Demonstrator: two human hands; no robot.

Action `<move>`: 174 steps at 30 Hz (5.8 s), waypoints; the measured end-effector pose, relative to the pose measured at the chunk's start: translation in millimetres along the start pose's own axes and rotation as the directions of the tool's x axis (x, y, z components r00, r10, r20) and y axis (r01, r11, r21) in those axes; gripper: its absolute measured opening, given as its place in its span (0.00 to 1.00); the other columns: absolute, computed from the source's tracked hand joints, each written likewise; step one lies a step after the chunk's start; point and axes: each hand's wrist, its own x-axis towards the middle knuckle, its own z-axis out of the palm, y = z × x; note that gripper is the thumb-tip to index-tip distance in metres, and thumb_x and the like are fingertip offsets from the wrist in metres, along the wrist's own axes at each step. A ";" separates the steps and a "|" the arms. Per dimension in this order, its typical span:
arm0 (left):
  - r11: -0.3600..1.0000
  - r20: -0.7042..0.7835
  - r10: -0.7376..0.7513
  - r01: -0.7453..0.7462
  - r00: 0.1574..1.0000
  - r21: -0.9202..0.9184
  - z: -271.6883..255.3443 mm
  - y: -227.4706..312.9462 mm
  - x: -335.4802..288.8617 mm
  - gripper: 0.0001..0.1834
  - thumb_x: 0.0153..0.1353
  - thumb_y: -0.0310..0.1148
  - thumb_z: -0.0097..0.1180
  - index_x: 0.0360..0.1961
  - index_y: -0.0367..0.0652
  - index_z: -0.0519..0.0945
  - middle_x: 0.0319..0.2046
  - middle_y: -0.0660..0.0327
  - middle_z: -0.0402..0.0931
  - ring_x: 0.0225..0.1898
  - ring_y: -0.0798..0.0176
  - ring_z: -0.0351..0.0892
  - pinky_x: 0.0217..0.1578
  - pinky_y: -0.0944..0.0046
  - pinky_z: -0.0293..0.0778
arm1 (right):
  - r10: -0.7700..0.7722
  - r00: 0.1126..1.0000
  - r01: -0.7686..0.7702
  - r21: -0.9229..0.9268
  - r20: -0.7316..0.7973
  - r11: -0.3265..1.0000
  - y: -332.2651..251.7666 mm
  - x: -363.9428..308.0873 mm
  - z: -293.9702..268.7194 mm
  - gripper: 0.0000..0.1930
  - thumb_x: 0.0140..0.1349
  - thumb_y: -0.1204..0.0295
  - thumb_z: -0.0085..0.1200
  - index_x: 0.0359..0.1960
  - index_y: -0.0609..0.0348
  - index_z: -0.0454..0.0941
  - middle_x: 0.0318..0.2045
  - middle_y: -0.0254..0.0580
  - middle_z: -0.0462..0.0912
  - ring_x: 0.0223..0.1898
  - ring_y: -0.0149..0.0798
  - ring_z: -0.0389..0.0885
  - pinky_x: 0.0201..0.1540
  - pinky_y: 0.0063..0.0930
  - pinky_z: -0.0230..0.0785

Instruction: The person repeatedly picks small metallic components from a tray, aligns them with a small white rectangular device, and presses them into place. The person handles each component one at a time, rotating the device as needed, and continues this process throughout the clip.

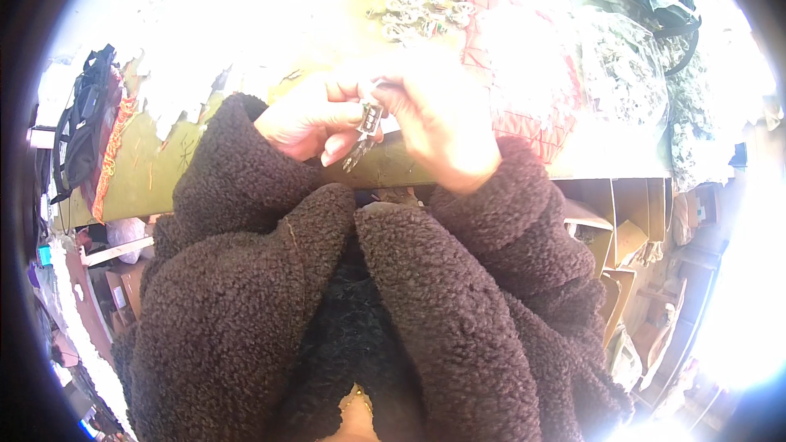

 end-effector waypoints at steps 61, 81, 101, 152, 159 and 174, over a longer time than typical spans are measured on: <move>0.997 -0.257 0.051 -0.063 0.965 -0.036 6.8 -9.6 2.0 0.14 0.62 0.31 0.52 0.45 0.34 0.72 0.35 0.50 0.79 0.17 0.68 0.73 0.16 0.72 0.70 | 0.539 0.835 -0.550 -0.165 -0.108 0.819 73.3 -67.3 -67.7 0.08 0.60 0.75 0.52 0.39 0.65 0.76 0.28 0.35 0.78 0.27 0.26 0.74 0.34 0.20 0.69; 0.998 -0.205 0.056 -0.059 0.977 -0.005 11.2 -13.8 4.6 0.17 0.60 0.34 0.55 0.46 0.34 0.70 0.36 0.53 0.77 0.22 0.68 0.77 0.11 0.75 0.66 | 0.431 0.902 -0.353 0.543 -0.019 0.762 4.5 -29.8 11.9 0.09 0.59 0.78 0.54 0.41 0.65 0.77 0.32 0.39 0.80 0.32 0.28 0.78 0.37 0.22 0.72; 0.998 -0.208 0.061 -0.063 0.976 -0.002 12.6 -13.9 4.3 0.13 0.61 0.32 0.53 0.42 0.34 0.72 0.33 0.51 0.78 0.12 0.69 0.69 0.09 0.74 0.64 | 0.460 0.888 -0.418 0.451 0.019 0.789 6.4 -37.6 15.0 0.04 0.62 0.80 0.50 0.37 0.64 0.73 0.30 0.34 0.77 0.32 0.25 0.75 0.38 0.18 0.69; 0.992 -0.292 0.073 -0.039 0.954 0.122 7.0 -5.8 2.4 0.14 0.61 0.29 0.50 0.46 0.34 0.72 0.32 0.52 0.80 0.11 0.75 0.66 0.12 0.77 0.63 | 0.170 0.920 0.188 -0.778 0.353 0.600 101.1 55.1 -37.3 0.08 0.59 0.64 0.49 0.39 0.44 0.76 0.32 0.36 0.80 0.33 0.43 0.80 0.37 0.36 0.72; 0.992 -0.333 0.054 -0.012 0.942 0.126 9.3 -3.5 2.6 0.13 0.61 0.28 0.50 0.45 0.33 0.72 0.31 0.53 0.80 0.11 0.75 0.66 0.12 0.77 0.63 | 0.052 0.923 0.287 -0.770 0.382 0.569 104.3 52.2 -37.0 0.07 0.58 0.61 0.52 0.38 0.41 0.75 0.29 0.32 0.79 0.29 0.40 0.80 0.34 0.35 0.72; 0.987 -0.362 0.067 -0.007 0.930 0.164 9.0 -0.2 2.9 0.13 0.60 0.29 0.51 0.44 0.32 0.72 0.30 0.54 0.79 0.12 0.77 0.65 0.13 0.77 0.64 | 0.201 0.928 0.130 -0.779 0.313 0.614 94.6 54.3 -32.3 0.08 0.61 0.60 0.51 0.38 0.45 0.76 0.32 0.34 0.80 0.31 0.37 0.80 0.37 0.32 0.72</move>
